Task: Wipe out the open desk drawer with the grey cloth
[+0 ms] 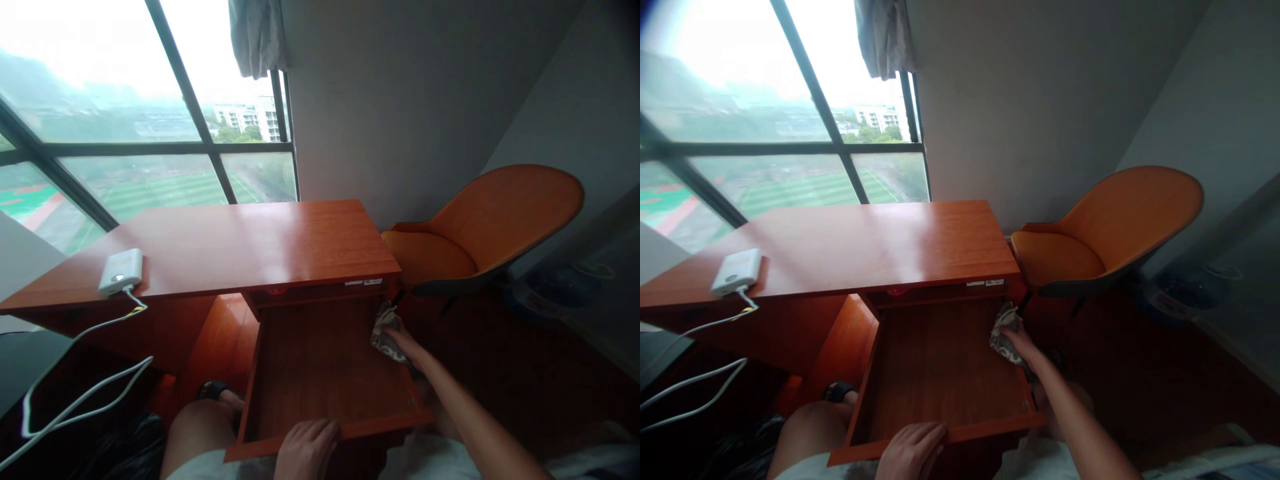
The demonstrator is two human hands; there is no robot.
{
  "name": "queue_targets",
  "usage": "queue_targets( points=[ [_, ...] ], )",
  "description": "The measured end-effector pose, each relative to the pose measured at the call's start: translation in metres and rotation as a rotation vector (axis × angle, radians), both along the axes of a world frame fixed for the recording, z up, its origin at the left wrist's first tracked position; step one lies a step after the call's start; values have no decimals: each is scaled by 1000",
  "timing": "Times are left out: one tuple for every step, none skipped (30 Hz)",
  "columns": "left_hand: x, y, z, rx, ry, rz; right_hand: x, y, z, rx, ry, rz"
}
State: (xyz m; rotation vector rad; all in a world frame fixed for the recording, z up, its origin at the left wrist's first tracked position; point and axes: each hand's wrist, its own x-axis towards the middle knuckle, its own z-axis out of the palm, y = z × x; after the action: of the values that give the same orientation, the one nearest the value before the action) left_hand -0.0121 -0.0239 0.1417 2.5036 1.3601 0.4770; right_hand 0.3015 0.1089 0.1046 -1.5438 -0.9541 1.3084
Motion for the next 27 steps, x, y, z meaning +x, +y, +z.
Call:
queue_targets(
  points=[
    [-1, 0, 1, 9, 10, -7, 1, 0, 1, -16, -5, 3],
    [-1, 1, 2, 21, 17, -13, 2, -3, 1, -39, -5, 2],
    [-2, 1, 3, 30, 21, -20, 2, -9, 0, -64, 0, -1],
    [-2, 2, 4, 36, 22, -24, 3, -18, -1, -88, 9, -3],
    [-3, 3, 5, 41, 21, -29, 4, -28, -1, -110, 24, 0],
    [-3, 4, 6, 43, 20, -31, 5, -39, -2, -124, 42, 7],
    [-4, 5, 7, 43, 20, -28, 6, -50, -2, -133, 59, 22],
    [-4, 5, 9, 40, 21, -24, 8, -59, -2, -138, 71, 40],
    [-4, 6, 11, 36, 22, -21, 9, -67, 0, -146, 81, 61],
    [-4, 7, 13, 33, 23, -16, 10, -73, 2, -156, 86, 77],
    [-4, 7, 14, 31, 24, -13, 10, -76, 4, -165, 84, 88],
    [-3, 7, 16, 26, 24, -10, 10, -78, 6, -172, 74, 89],
    [-3, 7, 17, 21, 23, -9, 10, -78, 8, -175, 61, 86],
    [-3, 7, 18, 16, 21, -9, 9, -78, 10, -173, 49, 77],
    [-2, 6, 18, 11, 17, -7, 8, -77, 11, -166, 42, 70],
    [-2, 5, 18, 6, 12, -3, 7, -76, 11, -157, 39, 64],
    [-1, 4, 18, 3, 6, 0, 6, -75, 11, -152, 41, 66],
    [0, 3, 17, 0, 0, 3, 6, -75, 10, -154, 43, 67],
    [1, 1, 16, -2, -5, 7, 6, -74, 9, -159, 41, 66],
    [2, 0, 14, -2, -11, 13, 7, -73, 6, -163, 31, 67],
    [3, -2, 12, 4, -18, 20, 8, -72, 4, -163, 18, 69],
    [4, -3, 10, 13, -29, 28, 10, -70, 0, -161, 4, 71],
    [6, -4, 8, 26, -45, 36, 11, -67, -3, -158, -10, 73],
    [7, -5, 7, 39, -63, 43, 13, -63, -7, -152, -23, 74],
    [8, -5, 5, 51, -81, 49, 15, -58, -11, -144, -32, 76],
    [9, -6, 4, 57, -96, 52, 16, -52, -13, -138, -40, 74],
    [9, -6, 3, 61, -108, 57, 16, -45, -15, -128, -47, 69]
  ],
)
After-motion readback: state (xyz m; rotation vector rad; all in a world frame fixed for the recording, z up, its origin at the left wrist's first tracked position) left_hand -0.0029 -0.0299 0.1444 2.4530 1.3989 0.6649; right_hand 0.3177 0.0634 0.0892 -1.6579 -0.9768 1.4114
